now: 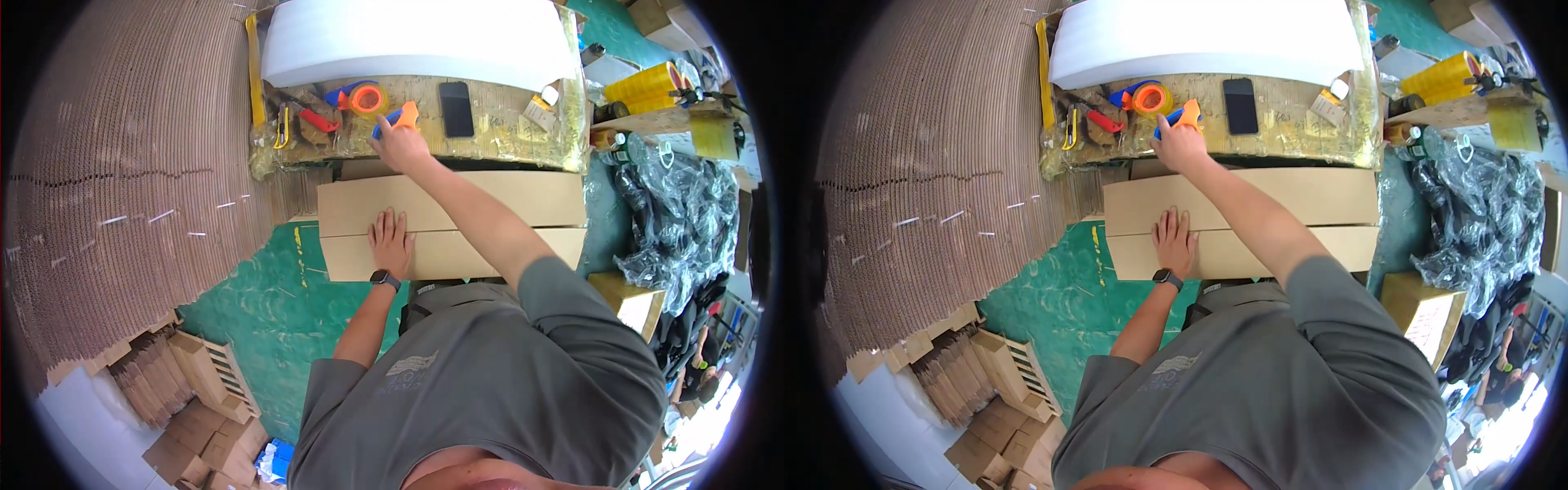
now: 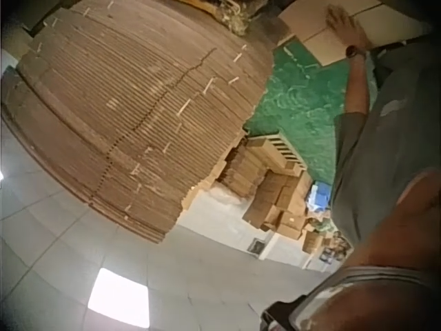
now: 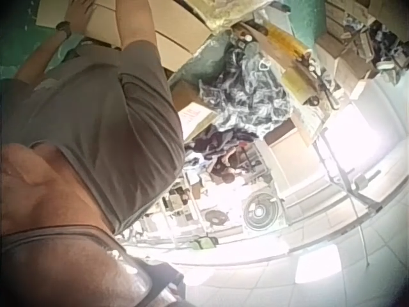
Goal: Bagging bicycle saddles and packing them into a cardboard box for shipping.
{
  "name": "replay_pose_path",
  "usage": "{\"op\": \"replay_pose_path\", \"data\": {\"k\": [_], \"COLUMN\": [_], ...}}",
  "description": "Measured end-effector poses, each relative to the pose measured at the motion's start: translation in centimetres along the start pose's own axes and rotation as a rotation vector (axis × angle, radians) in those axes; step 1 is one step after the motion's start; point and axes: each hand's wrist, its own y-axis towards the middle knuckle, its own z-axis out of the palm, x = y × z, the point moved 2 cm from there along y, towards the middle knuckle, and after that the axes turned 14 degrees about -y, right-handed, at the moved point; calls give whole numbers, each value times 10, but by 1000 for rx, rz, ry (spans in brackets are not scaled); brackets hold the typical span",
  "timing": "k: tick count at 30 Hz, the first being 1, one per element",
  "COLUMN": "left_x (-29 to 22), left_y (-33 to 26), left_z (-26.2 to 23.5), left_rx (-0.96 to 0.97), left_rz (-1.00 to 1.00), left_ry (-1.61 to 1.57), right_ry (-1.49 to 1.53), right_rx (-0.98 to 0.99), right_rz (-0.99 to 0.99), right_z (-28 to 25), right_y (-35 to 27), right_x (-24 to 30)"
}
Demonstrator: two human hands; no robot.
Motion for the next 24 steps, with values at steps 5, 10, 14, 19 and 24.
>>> {"op": "replay_pose_path", "data": {"k": [5,10,14,19,24], "left_x": [11,19,-20,-40,-62], "left_y": [56,89,114,133,126], "left_z": [-24,-16,-1,10,11], "left_rx": [256,349,536,454,513], "left_rz": [117,319,343,337,147], "left_ry": [-247,-196,-73,-68,66], "right_ry": [49,589,796,963,711], "right_rx": [34,-284,-302,-281,-347], "right_rz": [136,214,360,611,596], "right_z": [43,14,-18,-31,-52], "right_y": [46,-32,-164,-281,-266], "right_x": [-19,-36,-85,-141,-159]}}
